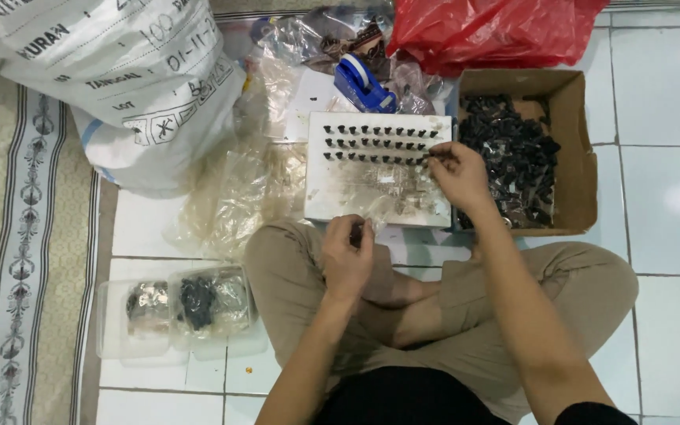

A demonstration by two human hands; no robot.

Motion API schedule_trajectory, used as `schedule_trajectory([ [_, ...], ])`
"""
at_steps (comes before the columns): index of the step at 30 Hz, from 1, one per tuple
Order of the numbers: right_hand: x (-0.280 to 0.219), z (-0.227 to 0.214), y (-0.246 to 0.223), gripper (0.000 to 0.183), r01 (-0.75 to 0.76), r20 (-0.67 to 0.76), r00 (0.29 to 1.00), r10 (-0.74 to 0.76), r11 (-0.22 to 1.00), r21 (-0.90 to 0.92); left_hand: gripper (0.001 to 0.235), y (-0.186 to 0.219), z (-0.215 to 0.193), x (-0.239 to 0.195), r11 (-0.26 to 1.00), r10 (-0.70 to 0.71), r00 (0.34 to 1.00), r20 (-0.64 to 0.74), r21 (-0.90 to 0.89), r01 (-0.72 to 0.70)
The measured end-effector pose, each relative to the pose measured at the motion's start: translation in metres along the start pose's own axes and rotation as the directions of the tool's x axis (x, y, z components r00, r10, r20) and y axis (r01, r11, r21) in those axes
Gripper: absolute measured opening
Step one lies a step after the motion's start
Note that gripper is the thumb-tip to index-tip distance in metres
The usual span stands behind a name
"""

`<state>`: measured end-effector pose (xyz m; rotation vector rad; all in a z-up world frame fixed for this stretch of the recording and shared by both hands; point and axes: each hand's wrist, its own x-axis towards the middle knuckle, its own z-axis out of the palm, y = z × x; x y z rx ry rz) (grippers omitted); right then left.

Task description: The person sits on the floor and repeatedly picks small black plastic parts from a cardboard box, places them into a clear plastic bag, and then seals the bag using a blue handheld heat sealer. The sealed bag is then placed into a clear plastic container.

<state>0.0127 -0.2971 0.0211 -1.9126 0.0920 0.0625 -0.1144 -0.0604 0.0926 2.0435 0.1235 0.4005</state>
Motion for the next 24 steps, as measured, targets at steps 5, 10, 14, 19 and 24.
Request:
schedule_trajectory([
  [5,-0.07,0.019,-0.077,0.032,-0.159,0.162,0.981,0.105,0.916,0.37,0.006,-0.001,0.013,0.007,0.999,0.05,0.998,-0.038,-0.015,-0.051],
  [10,-0.09,0.047,-0.07,0.031,-0.11,0.15,0.986,0.068,0.951,0.29,0.006,0.003,0.021,0.002,0.995,0.096,0.995,0.009,0.004,-0.096],
  [14,-0.098,0.059,-0.079,0.023,0.065,0.024,0.998,-0.063,0.995,-0.081,0.004,-0.004,0.024,-0.005,0.994,0.093,0.995,0.04,-0.06,-0.091],
  [19,-0.109,0.068,-0.074,0.021,0.25,-0.028,0.96,-0.278,0.9,-0.358,0.01,0.002,0.017,-0.008,0.988,0.07,0.99,0.122,-0.144,-0.052],
  [24,-0.111,0.053,-0.072,0.029,0.17,0.125,0.982,-0.143,0.957,-0.237,0.014,0.0,0.012,-0.005,0.958,0.003,0.972,0.237,-0.278,0.065],
])
